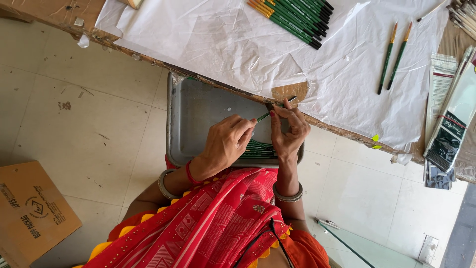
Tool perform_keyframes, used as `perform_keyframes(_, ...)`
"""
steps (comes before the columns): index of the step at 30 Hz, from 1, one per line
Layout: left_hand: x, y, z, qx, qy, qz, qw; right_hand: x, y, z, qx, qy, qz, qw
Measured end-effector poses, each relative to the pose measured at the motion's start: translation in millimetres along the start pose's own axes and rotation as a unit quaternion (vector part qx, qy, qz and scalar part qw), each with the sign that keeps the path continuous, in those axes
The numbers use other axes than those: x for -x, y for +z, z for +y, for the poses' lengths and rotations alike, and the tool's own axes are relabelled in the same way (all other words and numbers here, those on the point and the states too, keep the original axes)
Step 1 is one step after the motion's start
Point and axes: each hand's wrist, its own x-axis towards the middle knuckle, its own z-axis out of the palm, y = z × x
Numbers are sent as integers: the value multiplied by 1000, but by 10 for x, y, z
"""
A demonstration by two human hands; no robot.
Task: Scraping residue or loose paint from the handles of paintbrushes using a small metal scraper blade.
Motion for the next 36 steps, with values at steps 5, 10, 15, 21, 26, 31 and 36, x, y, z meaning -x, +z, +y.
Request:
perform_keyframes(5,3,2,13,5,0,1,1000,-41,-7,-98,-7,-46,-23,999)
perform_keyframes(10,12,0,29,15,-7,-4,1000,6,-14,28,-15,2,-6,1000)
perform_keyframes(15,14,-2,44,16,-7,-5,1000,-23,-20,-104,-10,-35,-26,999)
perform_keyframes(21,17,18,25,14,-3,-1,1000,1,-19,-24,-22,-14,-10,1000)
perform_keyframes(26,8,-4,52,17,-8,-5,1000,5,-8,-41,-21,-24,-12,999)
perform_keyframes(31,8,12,28,14,-10,-6,1000,-9,-16,-39,-29,-33,-16,999)
perform_keyframes(36,16,10,33,16,-7,-4,1000,-9,-13,-59,-12,-16,-13,1000)
